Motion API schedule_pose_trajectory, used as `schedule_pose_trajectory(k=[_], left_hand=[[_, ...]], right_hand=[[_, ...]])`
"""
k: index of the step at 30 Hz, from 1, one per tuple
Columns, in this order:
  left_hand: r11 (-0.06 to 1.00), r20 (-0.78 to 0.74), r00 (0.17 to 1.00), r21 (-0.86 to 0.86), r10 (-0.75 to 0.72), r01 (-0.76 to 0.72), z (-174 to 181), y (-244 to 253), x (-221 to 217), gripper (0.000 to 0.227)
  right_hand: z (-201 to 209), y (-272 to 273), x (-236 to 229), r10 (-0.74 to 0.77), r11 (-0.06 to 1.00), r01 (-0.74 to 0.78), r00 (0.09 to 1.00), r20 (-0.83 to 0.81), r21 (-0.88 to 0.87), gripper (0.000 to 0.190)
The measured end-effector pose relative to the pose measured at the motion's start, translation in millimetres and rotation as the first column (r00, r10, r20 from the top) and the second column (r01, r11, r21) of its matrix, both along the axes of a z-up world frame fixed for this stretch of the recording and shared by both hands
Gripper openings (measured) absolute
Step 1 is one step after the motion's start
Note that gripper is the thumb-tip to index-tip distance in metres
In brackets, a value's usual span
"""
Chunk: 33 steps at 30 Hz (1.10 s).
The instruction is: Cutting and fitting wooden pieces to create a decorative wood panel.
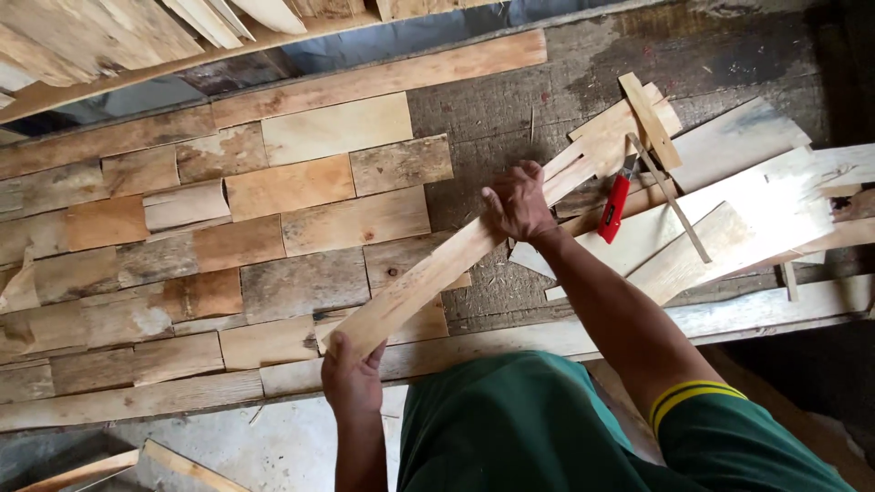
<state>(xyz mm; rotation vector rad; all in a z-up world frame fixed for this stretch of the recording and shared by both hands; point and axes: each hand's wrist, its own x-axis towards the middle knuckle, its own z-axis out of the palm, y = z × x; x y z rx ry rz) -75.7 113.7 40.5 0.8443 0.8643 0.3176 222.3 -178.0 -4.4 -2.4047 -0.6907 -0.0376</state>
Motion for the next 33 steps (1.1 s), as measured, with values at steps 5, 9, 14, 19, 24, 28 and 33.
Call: schedule_pose_trajectory(k=[5, 9, 14, 19, 24, 28, 33], left_hand=[[0.994, 0.075, 0.997, -0.106, -0.006, 0.014, -8.7, 17.7, 4.5, 0.039], [0.974, 0.227, 0.968, -0.169, -0.108, 0.148, 9.4, 14.3, 17.9, 0.038], [0.969, 0.287, 0.949, -0.167, -0.129, 0.182, 11.8, 7.7, 29.5, 0.035], [0.929, 0.337, 0.926, -0.258, -0.170, 0.264, -0.4, -1.0, 34.4, 0.034], [0.940, 0.361, 0.914, -0.209, -0.183, 0.271, 30.0, -18.9, 32.8, 0.035], [0.965, 0.420, 0.878, -0.024, -0.229, 0.263, 48.8, -36.1, 38.3, 0.031], [0.607, 0.261, 0.755, 0.764, -0.602, 0.220, 124.7, -67.6, 59.5, 0.027]], right_hand=[[39.4, -6.2, 6.2, 0.060, 0.998, -0.060, 0.997, -0.048, -0.003, 0.058], [57.8, -23.3, 15.4, 0.122, 0.992, -0.125, 0.985, 0.120, 0.015, 0.055], [87.5, -34.1, 12.9, 0.094, 0.994, -0.094, 0.996, -0.001, 0.059, 0.058], [79.0, -52.6, 15.2, 0.077, 0.991, -0.082, 0.996, 0.051, 0.110, 0.051], [106.6, -54.3, 9.2, 0.060, 0.982, -0.094, 0.977, 0.202, 0.161, 0.039], [122.9, -49.5, 7.8, -0.104, 0.988, 0.073, 0.967, 0.233, 0.139, 0.038], [96.1, -56.8, -5.7, -0.689, 0.711, 0.521, 0.652, 0.317, 0.472, 0.043]])
